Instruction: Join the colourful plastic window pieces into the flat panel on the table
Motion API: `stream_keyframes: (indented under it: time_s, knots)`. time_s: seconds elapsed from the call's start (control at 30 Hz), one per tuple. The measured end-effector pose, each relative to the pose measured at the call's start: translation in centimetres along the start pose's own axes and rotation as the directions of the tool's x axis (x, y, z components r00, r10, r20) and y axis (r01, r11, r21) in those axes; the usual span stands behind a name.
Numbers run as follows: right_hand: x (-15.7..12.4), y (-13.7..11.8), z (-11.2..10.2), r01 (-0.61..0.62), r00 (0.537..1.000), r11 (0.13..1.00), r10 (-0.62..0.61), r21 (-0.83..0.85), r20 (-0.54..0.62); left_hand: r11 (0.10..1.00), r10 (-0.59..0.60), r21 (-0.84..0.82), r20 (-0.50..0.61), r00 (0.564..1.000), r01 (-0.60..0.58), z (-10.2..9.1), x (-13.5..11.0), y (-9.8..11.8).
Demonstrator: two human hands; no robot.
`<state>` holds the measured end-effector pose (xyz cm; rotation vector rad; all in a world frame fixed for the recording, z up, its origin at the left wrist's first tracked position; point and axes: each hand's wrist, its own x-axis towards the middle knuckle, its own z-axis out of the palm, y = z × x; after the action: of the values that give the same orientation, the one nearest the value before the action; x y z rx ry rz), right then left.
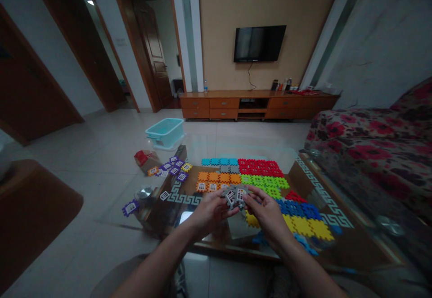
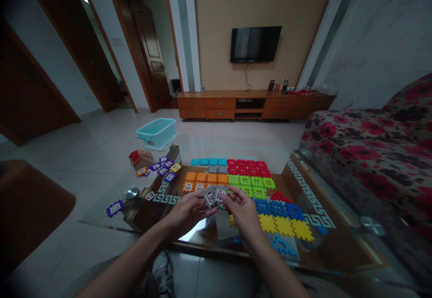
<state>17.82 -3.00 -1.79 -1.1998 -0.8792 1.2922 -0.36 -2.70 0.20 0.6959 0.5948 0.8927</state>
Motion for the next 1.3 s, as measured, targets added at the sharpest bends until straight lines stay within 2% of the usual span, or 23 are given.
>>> stream_keyframes:
  time_s: [0.1,0.2,0.43,0.73,0.97,1.2,1.3]
  knots:
    - [0.1,0.0,-0.1,-0.027,0.999,0.999,0.028,0.034,-0.027,0.998,0.001,0.058,0.091,0.996,-0.006,0.3,-0.3,0.3]
    - [0.1,-0.2,-0.1,-0.03,0.999,0.999,0.031,0.028,-0.032,0.992,0.025,0.12,0.132,0.991,-0.041,0.3,-0.4,0.3]
    - [-0.5,-0.7,0.2,0.054,0.998,0.997,-0.052,-0.06,0.025,0.987,0.056,0.146,0.104,0.993,-0.071,-0.1,-0.3,0.1]
    - [-0.7,-0.8,0.3,0.05,0.994,0.992,-0.039,-0.112,0.099,0.982,0.064,0.172,0.058,0.996,-0.073,0.1,-0.3,0.2]
    - [-0.9,-1.3,0.7,0.092,0.989,0.981,-0.07,-0.173,0.128,0.98,0.057,0.192,0.02,0.998,-0.059,-0.5,0.1,0.0]
    - [-0.9,-0.7,0.7,0.146,0.98,0.965,-0.111,-0.22,0.162,0.98,0.072,0.185,0.025,0.997,-0.075,-0.9,0.5,-0.4]
    - [-1.2,-0.7,0.7,0.207,0.973,0.937,-0.167,-0.282,0.16,0.989,0.055,0.142,-0.026,0.998,-0.05,-1.0,0.6,-0.5]
